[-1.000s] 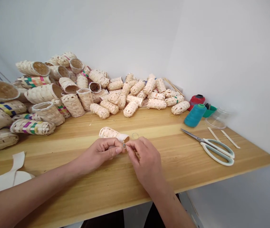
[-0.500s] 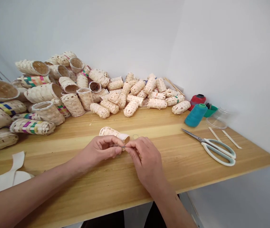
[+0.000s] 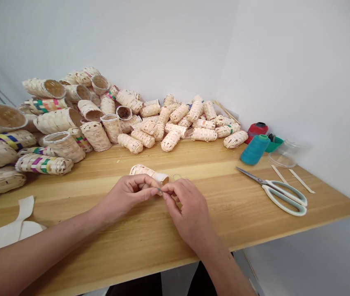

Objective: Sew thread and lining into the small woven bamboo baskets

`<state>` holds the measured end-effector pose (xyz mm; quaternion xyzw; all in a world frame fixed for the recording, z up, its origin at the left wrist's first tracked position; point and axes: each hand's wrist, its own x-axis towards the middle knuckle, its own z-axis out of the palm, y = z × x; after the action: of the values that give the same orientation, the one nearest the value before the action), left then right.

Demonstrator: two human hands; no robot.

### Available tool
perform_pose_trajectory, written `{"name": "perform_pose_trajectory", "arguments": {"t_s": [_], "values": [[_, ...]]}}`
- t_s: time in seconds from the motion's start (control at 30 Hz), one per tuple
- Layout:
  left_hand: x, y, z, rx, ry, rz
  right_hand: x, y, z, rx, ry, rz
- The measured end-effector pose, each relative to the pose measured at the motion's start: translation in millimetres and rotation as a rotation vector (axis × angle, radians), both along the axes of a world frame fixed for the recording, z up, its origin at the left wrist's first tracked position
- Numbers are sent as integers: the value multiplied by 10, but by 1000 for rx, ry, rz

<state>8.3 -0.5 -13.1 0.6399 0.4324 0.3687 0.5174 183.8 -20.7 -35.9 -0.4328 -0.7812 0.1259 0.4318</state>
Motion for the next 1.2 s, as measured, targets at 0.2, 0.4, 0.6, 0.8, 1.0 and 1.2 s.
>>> {"name": "perform_pose_trajectory", "arguments": {"t_s": [0.2, 0.4, 0.6, 0.8, 1.0, 1.2], "values": [[1, -13, 15, 26, 26, -27, 5, -19, 21, -29, 30, 3], [-3, -15, 17, 35, 24, -84, 17, -28, 25, -51, 37, 21], [8, -33, 30, 43, 48, -107, 12, -20, 16, 4, -13, 42], [29, -52, 44, 93, 41, -86, -1, -30, 32, 64, -27, 60], [14, -34, -1, 68, -19, -76, -5, -51, 24, -24, 91, 38], [19, -32, 24, -1, -108, -29, 18, 13, -46, -142, 212, 1]]}}
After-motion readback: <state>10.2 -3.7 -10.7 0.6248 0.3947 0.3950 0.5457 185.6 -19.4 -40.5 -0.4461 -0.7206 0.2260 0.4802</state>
